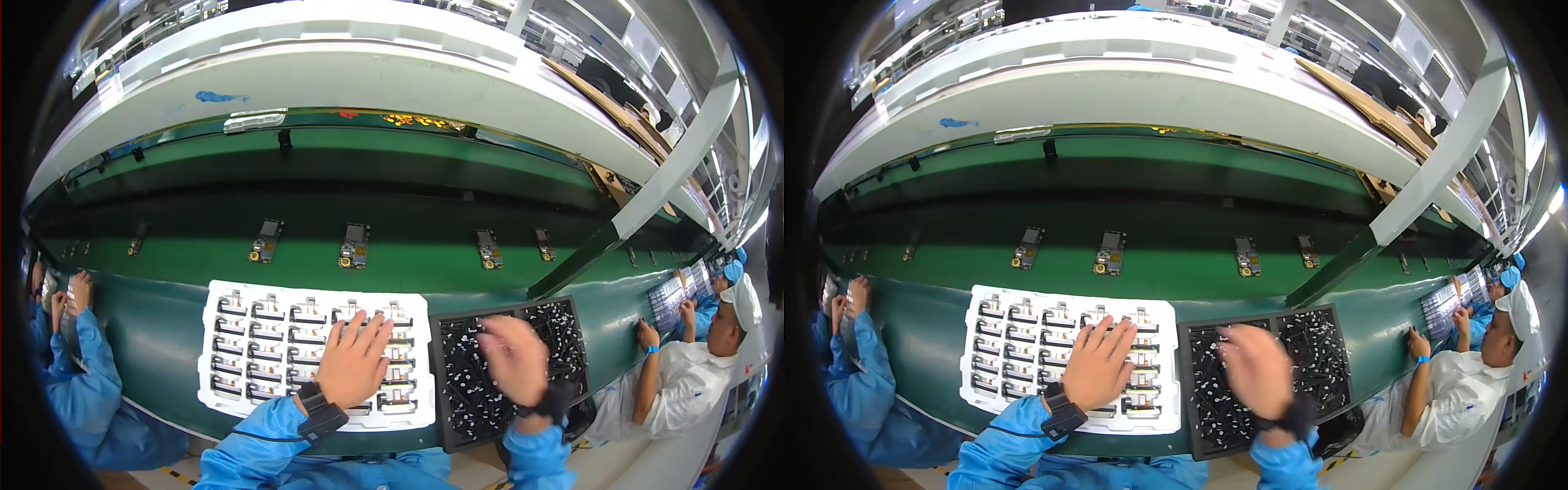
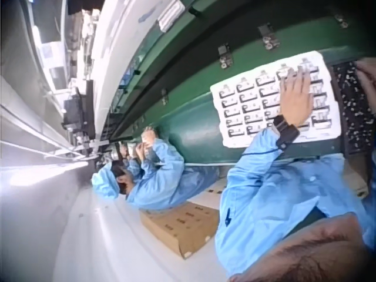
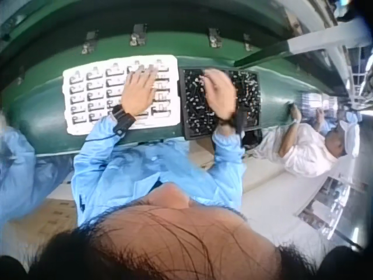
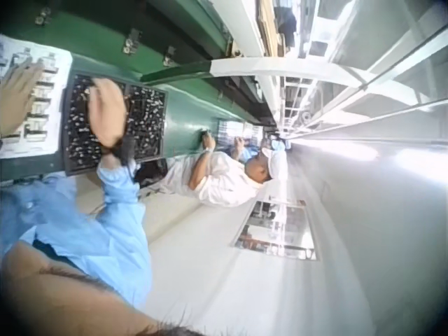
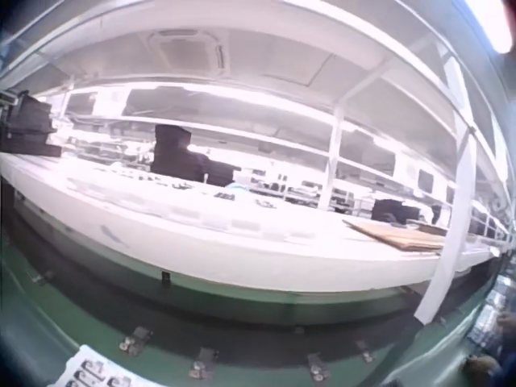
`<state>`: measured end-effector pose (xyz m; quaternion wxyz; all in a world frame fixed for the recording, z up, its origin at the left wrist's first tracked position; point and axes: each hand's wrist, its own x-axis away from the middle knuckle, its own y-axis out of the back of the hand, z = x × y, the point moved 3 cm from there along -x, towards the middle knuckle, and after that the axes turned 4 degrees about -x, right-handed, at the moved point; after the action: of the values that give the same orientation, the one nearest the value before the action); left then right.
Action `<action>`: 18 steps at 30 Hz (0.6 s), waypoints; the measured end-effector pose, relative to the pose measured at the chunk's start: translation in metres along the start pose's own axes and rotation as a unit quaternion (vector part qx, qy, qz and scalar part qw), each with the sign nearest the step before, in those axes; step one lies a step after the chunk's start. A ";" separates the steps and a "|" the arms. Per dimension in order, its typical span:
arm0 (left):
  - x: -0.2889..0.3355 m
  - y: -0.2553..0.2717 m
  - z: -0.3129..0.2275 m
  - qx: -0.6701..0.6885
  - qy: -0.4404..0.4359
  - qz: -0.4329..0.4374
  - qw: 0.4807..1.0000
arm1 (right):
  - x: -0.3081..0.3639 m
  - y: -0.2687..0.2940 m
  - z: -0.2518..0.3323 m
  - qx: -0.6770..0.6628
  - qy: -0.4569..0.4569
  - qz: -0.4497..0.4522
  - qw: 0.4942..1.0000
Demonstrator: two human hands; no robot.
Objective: Manually assemble electronic components on a circuit board at a factory assembly line.
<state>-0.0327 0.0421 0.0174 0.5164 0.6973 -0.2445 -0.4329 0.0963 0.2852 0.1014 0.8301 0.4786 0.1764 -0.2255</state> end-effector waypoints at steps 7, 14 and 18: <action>-0.004 -0.004 0.013 0.171 0.053 0.005 0.984 | -0.028 -0.138 0.030 0.178 0.125 0.185 0.958; -0.007 -0.002 0.014 0.175 0.066 0.003 0.982 | -0.022 -0.138 0.043 0.179 0.141 0.129 0.965; -0.007 -0.001 0.013 0.162 0.064 -0.011 0.985 | -0.035 -0.136 0.051 0.203 0.120 0.187 0.954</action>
<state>-0.0474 0.0416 0.0183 0.4066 0.8005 -0.2703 -0.3476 -0.0033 0.1878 0.0461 0.7152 0.6852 0.1324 -0.0384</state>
